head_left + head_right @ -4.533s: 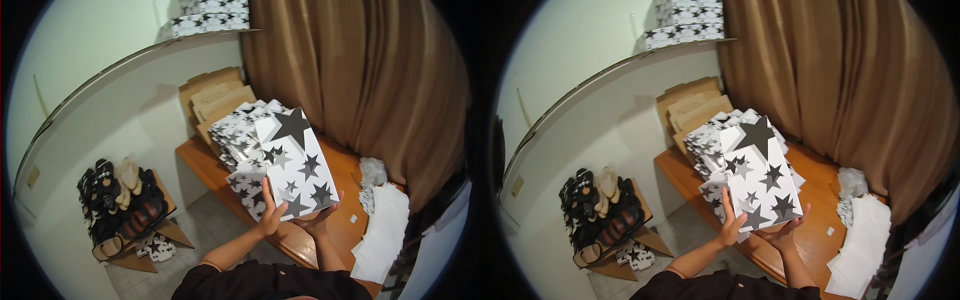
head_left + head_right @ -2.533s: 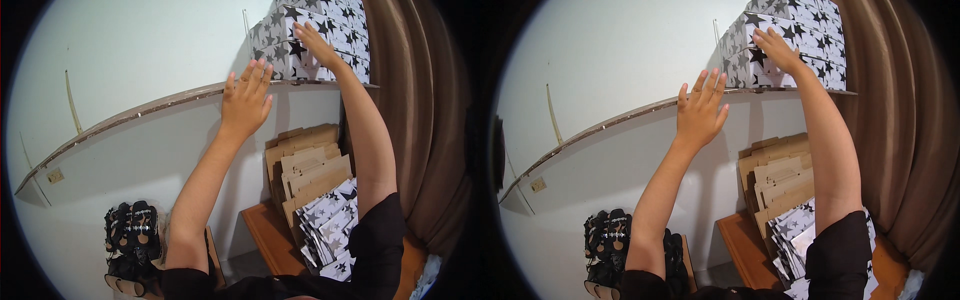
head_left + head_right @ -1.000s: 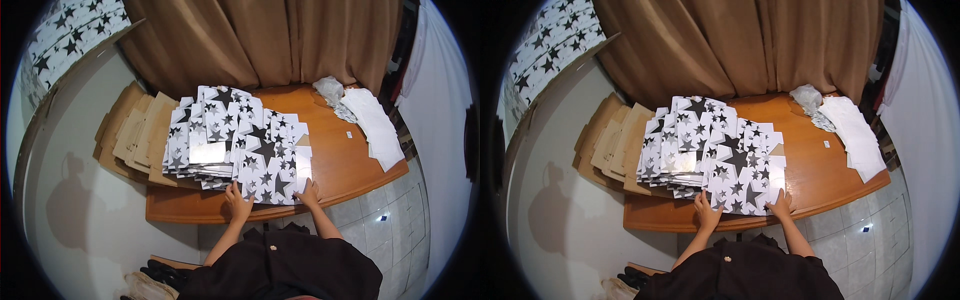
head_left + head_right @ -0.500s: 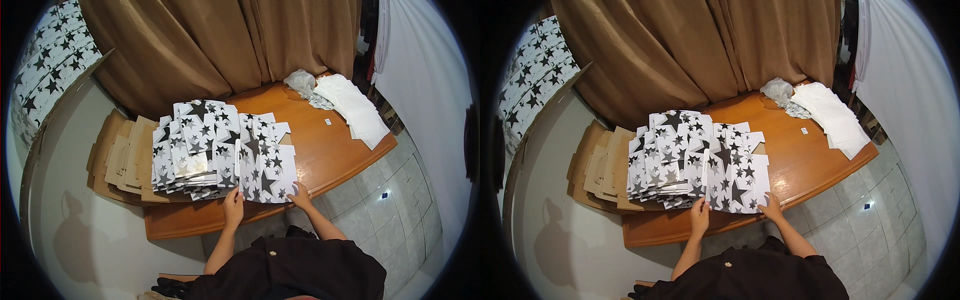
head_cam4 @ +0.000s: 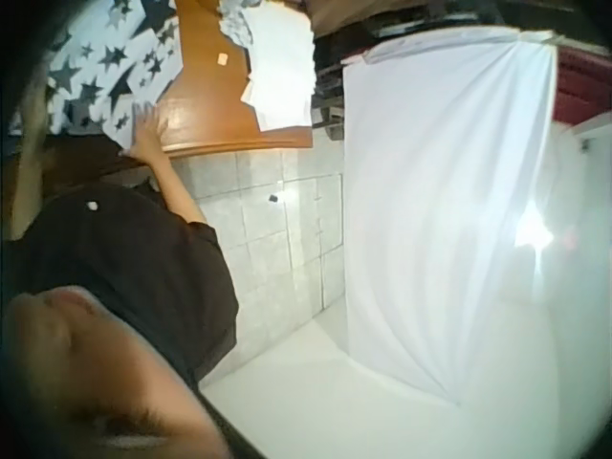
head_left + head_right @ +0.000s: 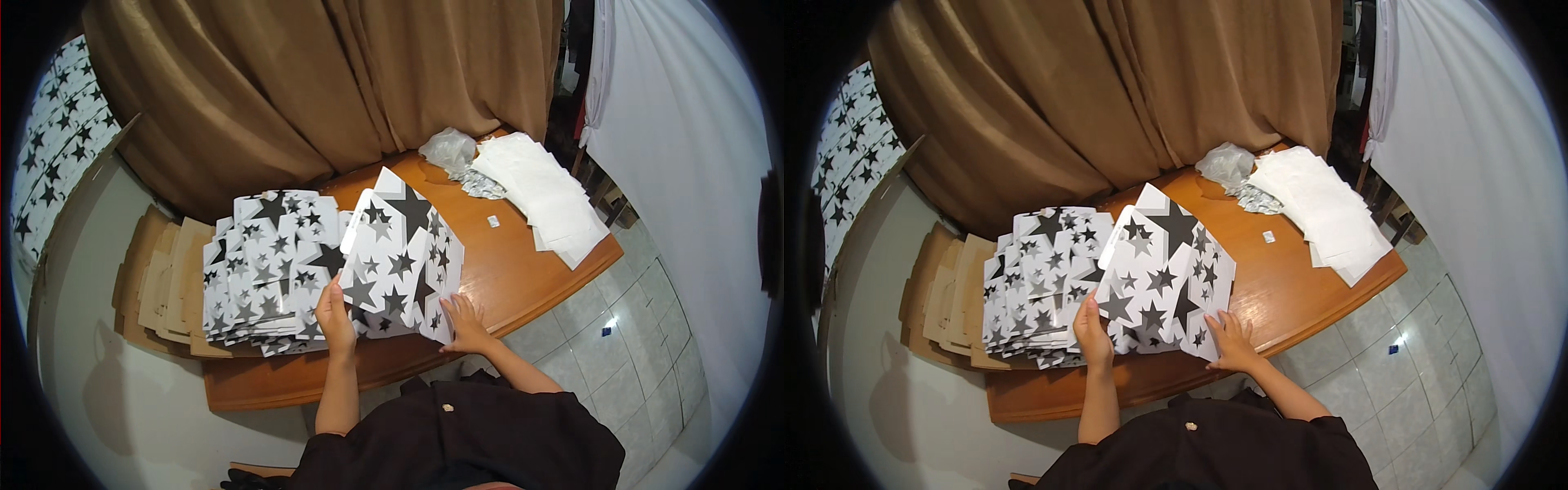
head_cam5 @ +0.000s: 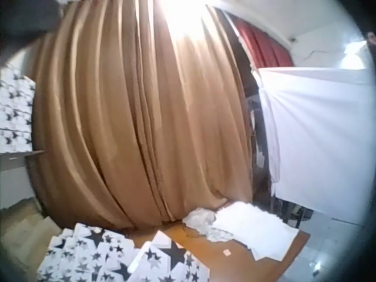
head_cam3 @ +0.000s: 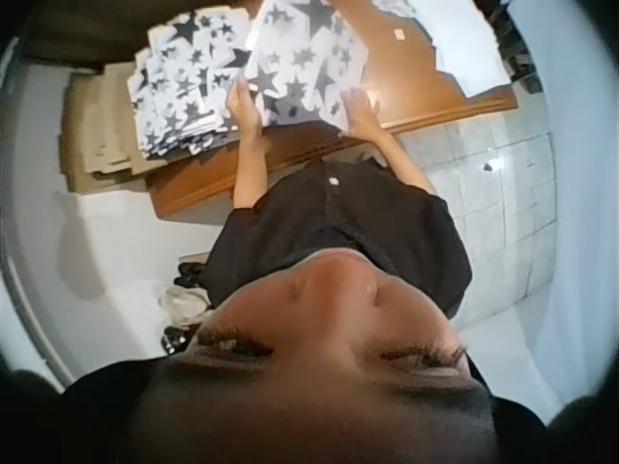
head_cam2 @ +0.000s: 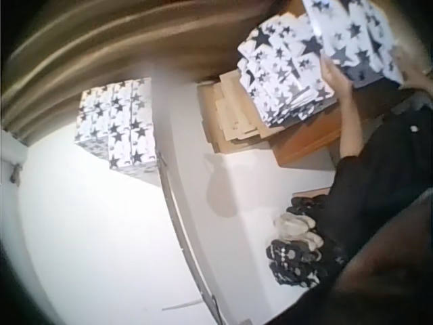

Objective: Folding flat cardboard into shoe boxes, placing tissue paper inside, and stacking them on a wall shelf.

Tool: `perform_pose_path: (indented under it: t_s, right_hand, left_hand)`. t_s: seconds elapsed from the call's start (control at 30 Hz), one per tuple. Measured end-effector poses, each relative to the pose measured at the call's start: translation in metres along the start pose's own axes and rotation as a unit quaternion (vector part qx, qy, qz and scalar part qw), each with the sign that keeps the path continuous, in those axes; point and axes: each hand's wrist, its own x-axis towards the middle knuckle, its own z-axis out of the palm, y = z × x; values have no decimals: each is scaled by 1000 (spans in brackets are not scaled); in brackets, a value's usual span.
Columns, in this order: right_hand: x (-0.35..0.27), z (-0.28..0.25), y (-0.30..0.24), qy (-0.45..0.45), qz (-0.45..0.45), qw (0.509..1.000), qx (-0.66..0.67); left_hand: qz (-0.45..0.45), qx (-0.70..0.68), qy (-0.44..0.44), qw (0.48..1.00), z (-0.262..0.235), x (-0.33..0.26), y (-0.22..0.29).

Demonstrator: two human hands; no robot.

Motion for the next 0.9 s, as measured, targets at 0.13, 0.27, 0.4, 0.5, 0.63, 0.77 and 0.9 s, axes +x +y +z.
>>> perform_pose_path:
  t_s: [0.13, 0.27, 0.4, 0.5, 0.63, 0.77, 0.9]
  right_hand:
    - [14, -18, 46, 131, -63, 988, 48]
    - [33, -68, 77, 326, -94, 938, 72]
    - [53, -138, 83, 348, -149, 923, 62]
    - [67, -163, 81, 374, -191, 902, 99]
    - [79, -178, 70, 404, -217, 880, 122]
    - [92, -184, 63, 409, -252, 867, 135]
    - [105, -185, 41, 361, -316, 872, 100]
  left_hand:
    - [-20, -142, 23, 989, 50, 18, 8]
    - [-2, -162, 64, 985, 67, 26, 3]
    - [-64, -143, 100, 983, 58, 33, -24]
    - [-99, -60, 225, 967, 59, 31, -37]
    - [102, 259, 335, 900, 87, 29, -24]
    - [269, 376, -6, 887, 142, 15, 19]
    - [257, 493, -153, 817, 170, 25, 21]
